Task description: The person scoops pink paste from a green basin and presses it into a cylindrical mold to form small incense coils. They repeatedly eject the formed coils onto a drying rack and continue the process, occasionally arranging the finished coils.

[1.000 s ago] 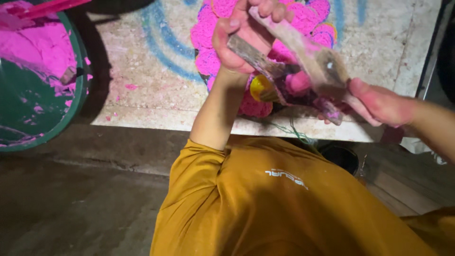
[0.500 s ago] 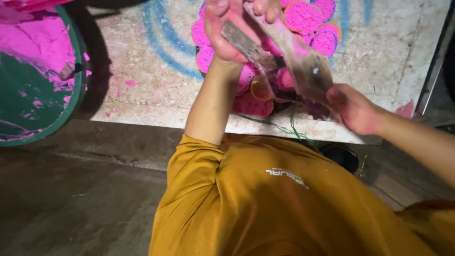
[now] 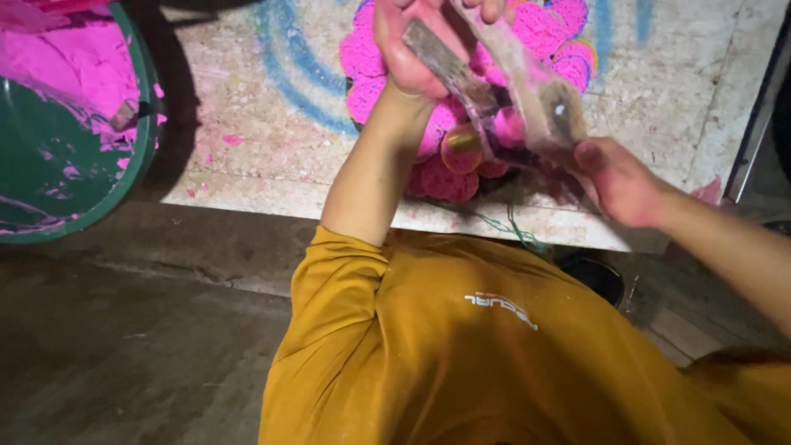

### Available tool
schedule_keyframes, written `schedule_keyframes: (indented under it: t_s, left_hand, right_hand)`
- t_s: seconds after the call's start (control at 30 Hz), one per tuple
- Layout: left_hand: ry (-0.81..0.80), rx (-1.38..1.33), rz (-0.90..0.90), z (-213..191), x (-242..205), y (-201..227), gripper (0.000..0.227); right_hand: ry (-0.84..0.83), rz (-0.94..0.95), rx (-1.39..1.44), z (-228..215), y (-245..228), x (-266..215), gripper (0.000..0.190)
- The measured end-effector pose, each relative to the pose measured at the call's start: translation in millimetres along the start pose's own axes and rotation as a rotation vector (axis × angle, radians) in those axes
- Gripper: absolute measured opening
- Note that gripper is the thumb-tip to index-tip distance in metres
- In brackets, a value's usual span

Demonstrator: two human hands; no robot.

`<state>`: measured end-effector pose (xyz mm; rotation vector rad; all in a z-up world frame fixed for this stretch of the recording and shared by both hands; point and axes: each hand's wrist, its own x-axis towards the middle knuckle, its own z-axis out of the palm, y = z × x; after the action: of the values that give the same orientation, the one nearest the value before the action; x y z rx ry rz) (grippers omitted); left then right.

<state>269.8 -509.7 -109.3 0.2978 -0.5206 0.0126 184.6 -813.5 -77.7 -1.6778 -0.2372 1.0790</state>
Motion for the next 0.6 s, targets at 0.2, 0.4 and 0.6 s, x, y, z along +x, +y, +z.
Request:
schedule_keyframes:
  t_s: [0.2, 0.4, 0.6]
  left_hand:
    - [0.157, -0.1, -0.026, 8, -2, -13, 0.047]
    - [0.043, 0.138, 0.014, 4, 8, -13, 0.06]
    - [0.119, -0.019, -0.009, -6, 3, -25, 0.07]
  right_hand:
    - [-0.002, 0.083, -0.182, -12, -18, -13, 0.092]
    - [0.037, -0.012, -0.031, -15, -3, -10, 0.092]
    - [0.128, 0.027, -0.142, -21, 5, -11, 0.091]
